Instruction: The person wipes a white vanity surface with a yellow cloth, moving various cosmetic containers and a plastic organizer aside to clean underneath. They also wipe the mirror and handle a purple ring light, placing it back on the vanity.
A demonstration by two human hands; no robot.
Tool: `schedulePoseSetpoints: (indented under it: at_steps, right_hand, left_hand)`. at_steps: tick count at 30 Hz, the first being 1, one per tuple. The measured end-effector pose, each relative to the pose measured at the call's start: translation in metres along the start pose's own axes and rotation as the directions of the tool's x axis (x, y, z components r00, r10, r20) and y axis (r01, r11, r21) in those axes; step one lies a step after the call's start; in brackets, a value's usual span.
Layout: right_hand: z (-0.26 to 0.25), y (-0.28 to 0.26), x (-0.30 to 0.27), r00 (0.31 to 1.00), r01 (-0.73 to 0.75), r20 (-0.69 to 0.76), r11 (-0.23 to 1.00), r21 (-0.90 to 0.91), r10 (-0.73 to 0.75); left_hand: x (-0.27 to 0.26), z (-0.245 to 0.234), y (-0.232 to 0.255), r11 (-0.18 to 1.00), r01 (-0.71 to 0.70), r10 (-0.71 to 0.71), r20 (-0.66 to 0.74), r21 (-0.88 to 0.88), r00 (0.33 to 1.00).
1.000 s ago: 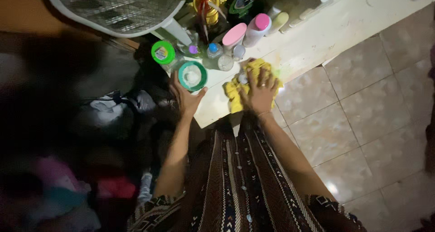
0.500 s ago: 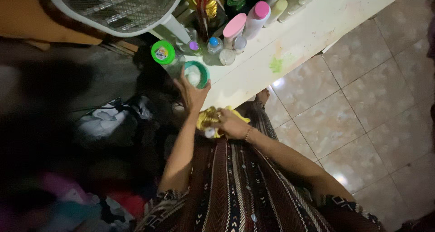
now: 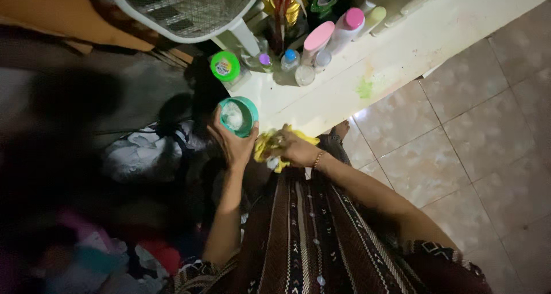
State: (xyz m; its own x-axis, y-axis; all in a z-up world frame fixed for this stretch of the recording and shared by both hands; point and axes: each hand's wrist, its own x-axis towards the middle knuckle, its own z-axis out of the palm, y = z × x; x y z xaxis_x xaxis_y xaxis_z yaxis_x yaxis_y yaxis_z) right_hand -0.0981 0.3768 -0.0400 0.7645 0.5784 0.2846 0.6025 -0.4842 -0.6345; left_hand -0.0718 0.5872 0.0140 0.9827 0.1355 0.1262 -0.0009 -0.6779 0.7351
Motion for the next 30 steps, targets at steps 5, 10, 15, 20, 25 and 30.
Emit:
schedulePoseSetpoints:
  at_steps: [5, 10, 15, 20, 25, 30]
  right_hand:
    - [-0.005, 0.028, 0.051, 0.936, -0.351, 0.095, 0.92, 0.174, 0.339]
    - [0.01, 0.072, 0.088, 0.972, -0.107, 0.149, 0.907, -0.407, 0.182]
    - [0.036, 0.093, 0.093, 0.965, -0.188, 0.087, 0.887, -0.422, 0.246]
    - [0.035, 0.057, 0.071, 0.882, -0.132, 0.333, 0.851, -0.508, 0.335]
    - [0.021, -0.019, 0.01, 0.914, 0.063, 0.405, 0.981, -0.182, 0.017]
    - [0.038, -0.012, -0.027, 0.982, 0.114, 0.154, 0.992, -0.047, -0.105]
  left_hand:
    - [0.006, -0.01, 0.003, 0.994, -0.045, 0.053, -0.081, 0.095, 0.995]
    - [0.006, -0.022, 0.0, 0.998, -0.022, 0.033, -0.171, 0.066, 0.985]
    - [0.002, -0.025, -0.015, 0.999, 0.045, -0.045, -0.146, 0.002, 0.988]
    - [0.003, -0.021, -0.03, 0.998, 0.035, -0.029, -0.12, 0.054, 0.992]
    - [0.008, -0.008, -0.03, 1.0, 0.001, 0.0, -0.036, 0.015, 0.999]
    - [0.016, 0.013, -0.014, 0.997, -0.072, 0.072, -0.003, -0.011, 0.997]
